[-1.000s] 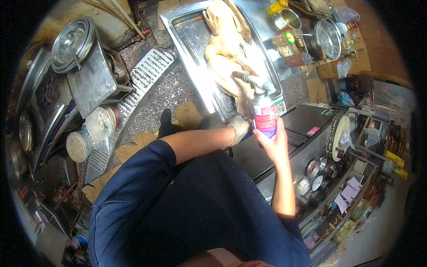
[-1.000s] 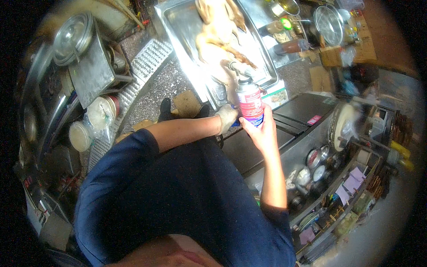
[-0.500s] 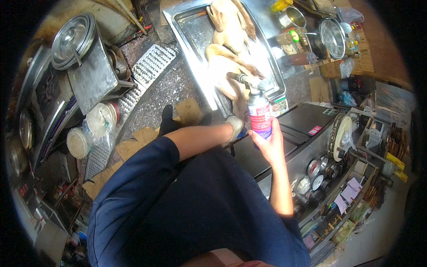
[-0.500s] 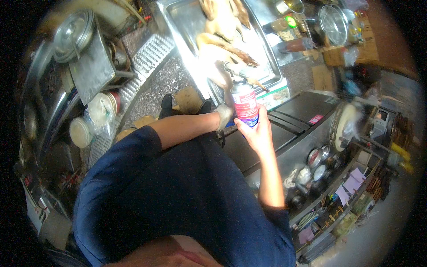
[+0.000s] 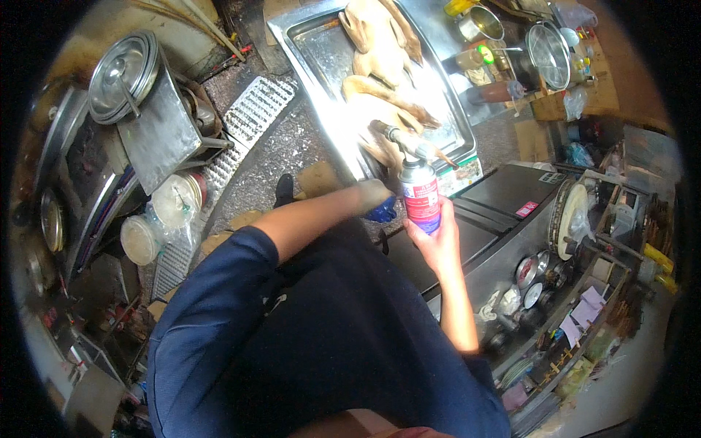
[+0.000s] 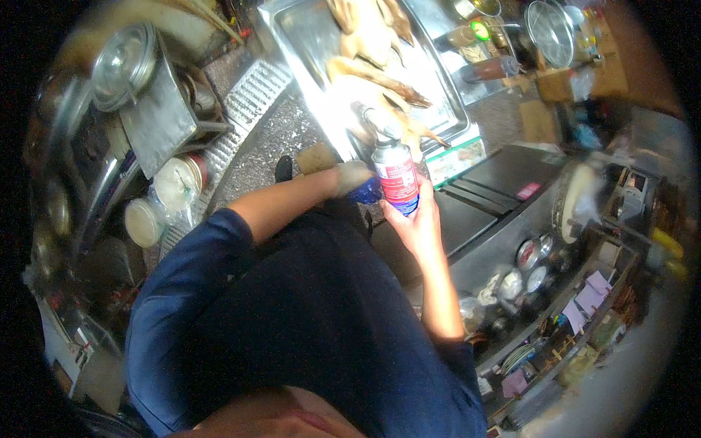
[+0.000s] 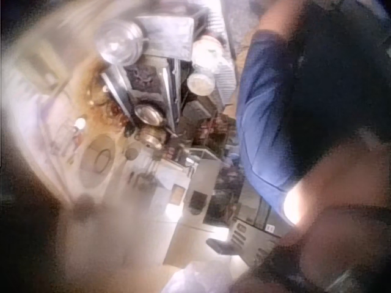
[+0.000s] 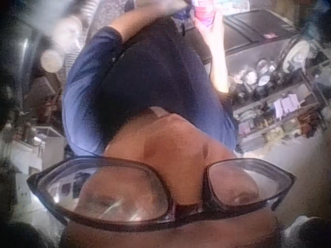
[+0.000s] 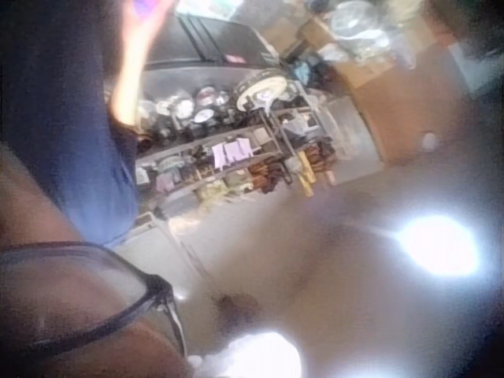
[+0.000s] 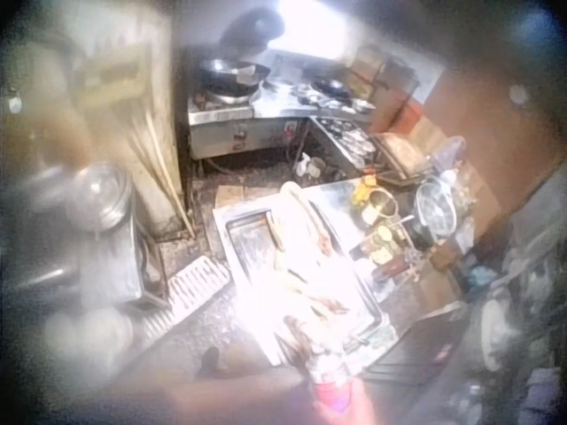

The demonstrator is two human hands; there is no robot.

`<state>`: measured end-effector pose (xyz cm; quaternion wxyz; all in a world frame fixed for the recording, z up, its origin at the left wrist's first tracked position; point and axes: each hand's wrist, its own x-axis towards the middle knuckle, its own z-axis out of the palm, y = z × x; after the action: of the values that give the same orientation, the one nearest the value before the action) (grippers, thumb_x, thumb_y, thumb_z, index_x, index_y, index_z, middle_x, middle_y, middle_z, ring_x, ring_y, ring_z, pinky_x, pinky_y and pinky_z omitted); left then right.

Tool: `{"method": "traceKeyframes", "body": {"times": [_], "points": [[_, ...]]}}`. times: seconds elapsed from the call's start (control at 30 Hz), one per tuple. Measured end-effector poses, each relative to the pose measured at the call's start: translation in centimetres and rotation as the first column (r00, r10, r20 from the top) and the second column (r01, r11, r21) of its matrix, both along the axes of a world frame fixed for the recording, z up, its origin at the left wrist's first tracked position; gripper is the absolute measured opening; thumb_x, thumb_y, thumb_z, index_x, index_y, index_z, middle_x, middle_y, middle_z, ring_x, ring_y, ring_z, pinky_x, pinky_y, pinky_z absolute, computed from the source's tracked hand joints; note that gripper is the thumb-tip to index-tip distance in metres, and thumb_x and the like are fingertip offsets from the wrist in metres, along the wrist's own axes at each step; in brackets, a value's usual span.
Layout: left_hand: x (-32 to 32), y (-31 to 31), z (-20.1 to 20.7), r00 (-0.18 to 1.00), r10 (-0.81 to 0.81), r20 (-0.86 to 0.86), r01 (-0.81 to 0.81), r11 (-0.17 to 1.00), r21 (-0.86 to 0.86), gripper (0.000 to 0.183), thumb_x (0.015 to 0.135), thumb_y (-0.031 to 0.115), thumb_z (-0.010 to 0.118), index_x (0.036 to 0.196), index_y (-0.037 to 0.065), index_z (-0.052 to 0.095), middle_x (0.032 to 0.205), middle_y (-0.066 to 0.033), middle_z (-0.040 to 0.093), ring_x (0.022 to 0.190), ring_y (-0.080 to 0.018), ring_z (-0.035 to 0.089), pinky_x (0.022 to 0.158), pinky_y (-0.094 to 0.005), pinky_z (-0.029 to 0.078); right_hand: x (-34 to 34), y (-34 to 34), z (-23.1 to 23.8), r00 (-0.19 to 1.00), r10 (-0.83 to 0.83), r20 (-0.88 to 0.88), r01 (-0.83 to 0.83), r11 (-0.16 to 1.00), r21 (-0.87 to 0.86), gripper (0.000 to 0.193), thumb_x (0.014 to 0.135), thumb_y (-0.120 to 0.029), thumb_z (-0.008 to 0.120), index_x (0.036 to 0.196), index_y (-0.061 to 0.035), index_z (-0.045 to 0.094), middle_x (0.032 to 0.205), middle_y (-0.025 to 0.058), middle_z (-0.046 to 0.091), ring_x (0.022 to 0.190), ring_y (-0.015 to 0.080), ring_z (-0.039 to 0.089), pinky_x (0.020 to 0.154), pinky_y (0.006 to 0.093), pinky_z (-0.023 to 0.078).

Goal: The person uses a handheld blowtorch to singe the skin of whole plucked birds placed on a metal tray. They repeatedly move the flame across the surface of the birds, adjusting their position with gloved hands to cover different areas.

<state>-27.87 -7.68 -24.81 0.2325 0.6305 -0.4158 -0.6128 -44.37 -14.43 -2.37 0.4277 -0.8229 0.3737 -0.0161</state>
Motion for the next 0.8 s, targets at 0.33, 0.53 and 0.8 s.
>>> {"method": "traceKeyframes", "body": {"times": [0.33,0.53,0.8], "points": [[17.6,31.7,-3.9,0.293,0.917,-0.269,-0.883,0.367,0.291,0.030,0.116,0.024,0.057,0.129,0.002,0.072,0.105,-0.0120,0.080,0.090,-0.0229,0.077,0.076,-0.0350,0.063,0.0,3.1,-2.5,0.999,-0.043,0.024,0.045,0.997,-0.063,0.078,0.086,-0.027,0.096,0.147,-0.0026,0.053,0.133,0.0245,0.074,0.121,0.0386,0.076,0.103,0.0476,0.059],[18.6,49.6,-17.3,0.734,0.579,0.355,-0.676,0.676,0.294,0.030,0.111,0.030,0.059,0.105,0.004,0.073,0.097,-0.0178,0.077,0.083,-0.0330,0.074,0.073,-0.0434,0.058,2.1,7.9,-2.6,0.998,0.047,0.037,-0.029,0.919,-0.394,0.081,0.083,-0.024,0.096,0.147,-0.0006,0.053,0.131,0.0277,0.071,0.119,0.0468,0.073,0.100,0.0534,0.060],[18.7,54.8,-18.1,0.845,0.279,0.456,-0.478,0.777,0.410,0.039,0.109,0.027,0.060,0.116,-0.007,0.077,0.104,-0.0275,0.081,0.096,-0.0458,0.078,0.086,-0.0508,0.060,4.6,11.0,-2.9,0.987,0.152,-0.045,-0.150,0.808,-0.570,0.069,0.083,-0.019,0.092,0.139,0.0031,0.058,0.122,0.0242,0.070,0.114,0.0446,0.070,0.099,0.0513,0.057]]}}
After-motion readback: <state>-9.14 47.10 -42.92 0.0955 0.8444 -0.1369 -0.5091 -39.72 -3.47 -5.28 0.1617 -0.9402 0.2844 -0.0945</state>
